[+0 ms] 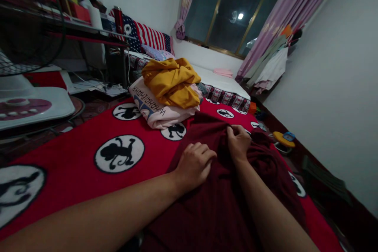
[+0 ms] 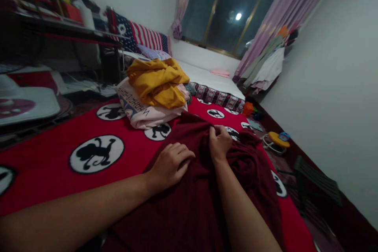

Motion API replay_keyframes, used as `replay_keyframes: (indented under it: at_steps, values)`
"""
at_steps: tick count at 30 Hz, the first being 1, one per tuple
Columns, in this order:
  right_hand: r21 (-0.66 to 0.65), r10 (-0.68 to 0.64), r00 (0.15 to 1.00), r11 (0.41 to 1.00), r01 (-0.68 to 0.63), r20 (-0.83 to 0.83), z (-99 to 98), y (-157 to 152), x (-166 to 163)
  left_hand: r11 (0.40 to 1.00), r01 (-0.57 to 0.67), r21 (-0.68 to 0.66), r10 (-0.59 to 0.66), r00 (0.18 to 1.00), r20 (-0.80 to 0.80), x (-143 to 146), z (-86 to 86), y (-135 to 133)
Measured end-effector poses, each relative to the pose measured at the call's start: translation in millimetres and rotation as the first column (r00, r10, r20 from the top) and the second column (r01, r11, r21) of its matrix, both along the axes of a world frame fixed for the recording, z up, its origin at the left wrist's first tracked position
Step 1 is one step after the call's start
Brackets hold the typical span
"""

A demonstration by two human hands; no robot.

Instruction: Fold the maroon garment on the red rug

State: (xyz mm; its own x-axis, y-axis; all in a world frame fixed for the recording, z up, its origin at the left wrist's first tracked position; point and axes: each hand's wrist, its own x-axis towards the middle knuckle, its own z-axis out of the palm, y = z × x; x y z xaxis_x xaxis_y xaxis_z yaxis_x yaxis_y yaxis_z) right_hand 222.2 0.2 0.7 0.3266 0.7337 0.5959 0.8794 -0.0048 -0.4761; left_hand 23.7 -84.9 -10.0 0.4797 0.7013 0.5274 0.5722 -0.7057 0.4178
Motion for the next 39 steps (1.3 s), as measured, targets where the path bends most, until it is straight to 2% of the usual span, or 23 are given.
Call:
replay_keyframes:
  at_steps: [1, 2, 4, 5, 6, 8, 10, 13, 16, 20, 24, 26, 29, 32, 36, 39]
  values:
    - [-0.022, -0.08, 0.997, 0.997, 0.08, 0.005, -1.3, -3.6, 6.5, 1.0, -0.013, 0.014, 0.013, 1.0, 0.016, 0.0, 1.2, 0.0]
    - [-0.105, -0.129, 0.991, 0.986, 0.133, 0.038, -2.4, -6.3, 12.2, 1.0, -0.019, 0.018, 0.019, 1.0, 0.02, 0.2, 1.7, 0.2]
    - [-0.294, -0.125, 0.981, 0.941, 0.166, 0.151, -2.2, -7.9, 18.5, 1.0, -0.011, 0.002, 0.011, 1.0, 0.0, 1.4, 0.5, 1.4]
    - [-0.332, -0.093, 0.974, 0.93, 0.16, 0.209, -0.3, -6.7, 18.6, 1.0, -0.006, -0.013, 0.006, 1.0, -0.016, 2.2, -0.9, 2.2]
    - [-0.315, -0.063, 0.964, 0.938, 0.146, 0.259, 2.8, -4.2, 16.6, 1.0, -0.001, -0.028, 0.0, 0.999, -0.036, 3.2, -2.6, 3.1]
    - [-0.173, -0.025, 0.948, 0.981, 0.084, 0.317, 11.7, 4.6, 7.1, 0.998, 0.017, -0.052, -0.021, 0.996, -0.081, 4.9, -5.9, 4.3]
    - [-0.078, 0.052, 0.956, 0.996, -0.03, 0.29, 21.3, 17.9, -7.1, 0.997, 0.045, -0.063, -0.052, 0.99, -0.127, 5.9, -8.1, 4.8]
    - [-0.13, 0.235, 0.961, 0.967, -0.217, 0.144, 30.4, 43.7, -30.4, 0.996, 0.07, -0.058, -0.08, 0.981, -0.179, 6.5, -8.5, 4.0]
    - [-0.177, 0.307, 0.951, 0.938, -0.297, 0.029, 31.6, 69.0, -51.5, 0.996, 0.069, -0.051, -0.079, 0.973, -0.216, 6.6, -7.6, 3.1]
    - [-0.245, 0.305, 0.952, 0.923, -0.298, -0.011, 29.6, 87.1, -73.1, 0.997, 0.064, -0.053, -0.075, 0.968, -0.24, 6.3, -6.4, 2.5]
    - [-0.49, 0.275, 0.954, 0.851, -0.186, 0.116, 30.5, 90.0, -78.8, 0.997, 0.057, -0.045, -0.067, 0.966, -0.25, 6.0, -5.6, 2.4]
    - [-0.553, 0.247, 0.964, 0.819, -0.152, 0.1, 31.9, 93.3, -73.1, 0.997, 0.062, -0.044, -0.072, 0.966, -0.247, 6.1, -5.7, 2.2]
    - [-0.546, 0.164, 0.986, 0.824, -0.147, -0.018, 35.9, 103.4, -59.1, 0.996, 0.073, -0.046, -0.082, 0.968, -0.236, 6.3, -6.1, 1.8]
    - [-0.51, 0.139, 0.989, 0.847, -0.148, -0.056, 41.0, 112.3, -50.6, 0.996, 0.08, -0.049, -0.089, 0.97, -0.226, 6.1, -6.0, 1.6]
    - [-0.428, 0.21, 0.977, 0.881, -0.204, -0.035, 40.0, 113.5, -59.3, 0.996, 0.077, -0.053, -0.087, 0.969, -0.229, 5.6, -5.1, 1.7]
    - [-0.428, 0.317, 0.945, 0.867, -0.256, 0.076, 29.7, 113.0, -72.2, 0.996, 0.067, -0.05, -0.077, 0.967, -0.241, 6.0, -5.9, 2.1]
